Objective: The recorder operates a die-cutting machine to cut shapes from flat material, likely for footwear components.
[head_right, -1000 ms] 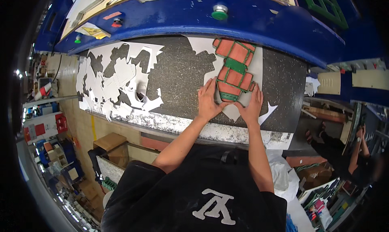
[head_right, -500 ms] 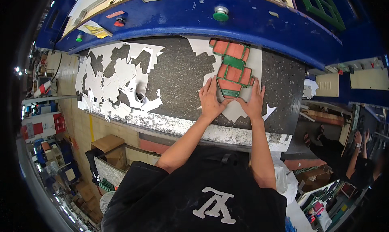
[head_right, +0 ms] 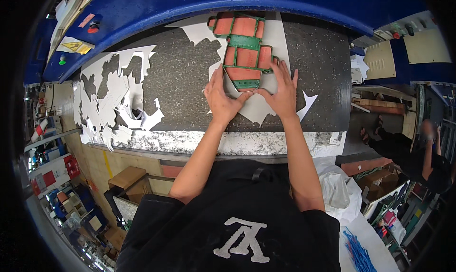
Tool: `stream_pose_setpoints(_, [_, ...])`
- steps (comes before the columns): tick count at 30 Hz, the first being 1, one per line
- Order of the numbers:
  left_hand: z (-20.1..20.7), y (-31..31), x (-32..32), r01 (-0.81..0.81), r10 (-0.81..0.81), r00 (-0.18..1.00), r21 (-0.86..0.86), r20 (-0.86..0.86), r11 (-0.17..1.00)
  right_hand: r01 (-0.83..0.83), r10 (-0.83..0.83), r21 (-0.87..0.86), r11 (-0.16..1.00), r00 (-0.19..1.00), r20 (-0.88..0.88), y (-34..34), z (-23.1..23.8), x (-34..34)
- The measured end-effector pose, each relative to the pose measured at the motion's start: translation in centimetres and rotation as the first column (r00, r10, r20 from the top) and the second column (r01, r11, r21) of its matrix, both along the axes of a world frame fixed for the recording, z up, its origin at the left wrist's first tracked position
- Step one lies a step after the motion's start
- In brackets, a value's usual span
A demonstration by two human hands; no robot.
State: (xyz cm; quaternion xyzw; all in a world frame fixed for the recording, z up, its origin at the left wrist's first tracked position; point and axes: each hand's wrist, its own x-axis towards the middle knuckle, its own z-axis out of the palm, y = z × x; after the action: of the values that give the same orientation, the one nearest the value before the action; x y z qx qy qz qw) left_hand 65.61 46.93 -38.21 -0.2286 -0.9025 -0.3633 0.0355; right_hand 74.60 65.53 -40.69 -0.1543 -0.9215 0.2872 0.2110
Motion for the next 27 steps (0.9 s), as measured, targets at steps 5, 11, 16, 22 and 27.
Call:
stream_pose_setpoints(5, [0.6,0.2,-1.2,0.064,-0.075,0.995,0.14,0.073,0.988,-0.01,0.01,0.002,1.0,1.0,0.018,0.1,-0.2,0.3])
stream_pose_setpoints(11, [-0.1,-0.1,-1.2,0.084,-0.093,0.994,0.167,0.05,0.982,-0.031,0.032,-0.036,0.999,0.999,0.02,-0.2,-0.2,0.2])
stream_pose_setpoints(16, [0.2,0.2,-0.7,0.056,-0.065,0.996,0.14,0.059,0.989,-0.05,0.051,-0.018,0.999,0.999,0.012,0.5,-0.7,0.6])
stream_pose_setpoints(22, [0.0,-0.3,-1.0,0.055,-0.069,0.996,0.21,0.064,0.976,-0.073,0.073,0.02,0.997,0.997,-0.002,0.5,-0.6,0.7])
stream_pose_setpoints(27, [-1.0,-1.6,0.0,0.076,-0.093,0.993,0.216,0.069,0.973,-0.082,0.082,0.002,0.997,0.996,-0.029,0.0,-1.0,1.8])
